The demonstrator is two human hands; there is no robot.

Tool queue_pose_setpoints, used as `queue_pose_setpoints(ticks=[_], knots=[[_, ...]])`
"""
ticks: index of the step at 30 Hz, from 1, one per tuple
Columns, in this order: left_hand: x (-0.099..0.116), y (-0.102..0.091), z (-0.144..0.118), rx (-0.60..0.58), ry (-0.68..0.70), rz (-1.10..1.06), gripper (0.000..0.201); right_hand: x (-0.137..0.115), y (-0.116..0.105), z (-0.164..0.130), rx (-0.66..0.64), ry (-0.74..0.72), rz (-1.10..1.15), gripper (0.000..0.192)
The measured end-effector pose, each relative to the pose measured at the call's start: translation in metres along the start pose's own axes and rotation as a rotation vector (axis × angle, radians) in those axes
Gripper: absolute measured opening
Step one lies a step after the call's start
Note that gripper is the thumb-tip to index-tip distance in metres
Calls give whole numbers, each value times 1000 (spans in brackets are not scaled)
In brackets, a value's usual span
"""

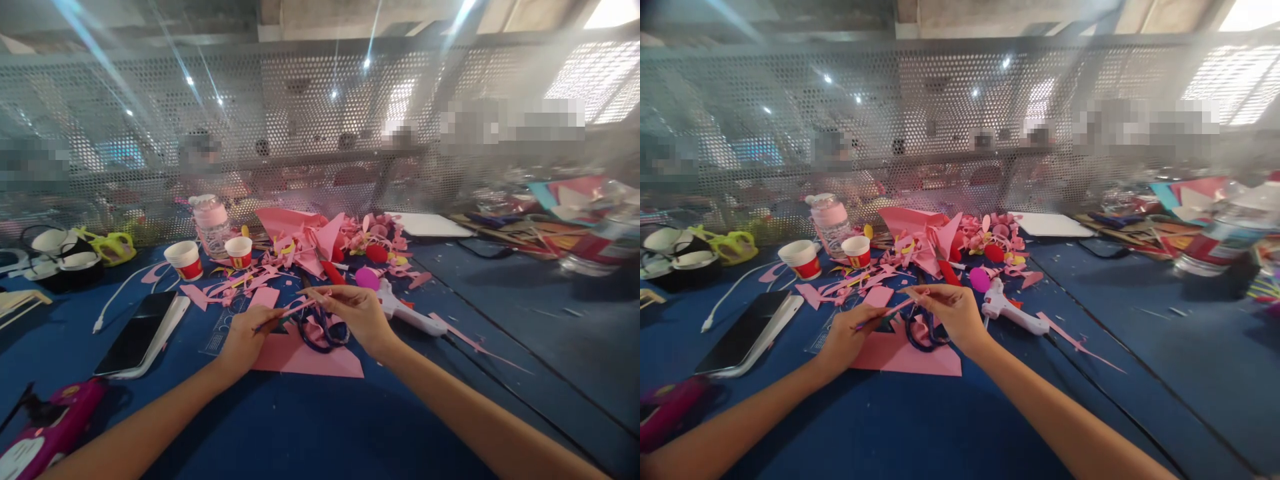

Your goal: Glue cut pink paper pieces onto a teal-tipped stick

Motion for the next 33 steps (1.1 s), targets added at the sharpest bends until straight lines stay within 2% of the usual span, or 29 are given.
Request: queue_pose_setpoints(ticks=[7,12,15,23,28,33], knots=[[4,3,-1,-55,5,-28,20,5,-4,-2,21,-30,74,15],[3,4,0,-86,-42,-9,20,10,-8,1,69,20,114,17],[4,2,1,-67,-46,-3,19,10,-11,4,114,32,146,17],[3,-2,2,-1,-47,-3,18,14,-14,5,94,38,68,12],[-3,0,1,-20,-135,-17,18,13,-8,5,65,37,100,12],[-5,-3,-2,11,-201,-49,29,17,-9,4,94,61,116,10]])
Point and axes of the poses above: each hand's wrist, its own z-axis towards the middle knuckle, its own y-axis out of the palm, x = y × z, the point moved 7 cm from there along z, towards the middle knuckle, and after that the axes turned 2 degrees about -y, right-handed, at the moved point
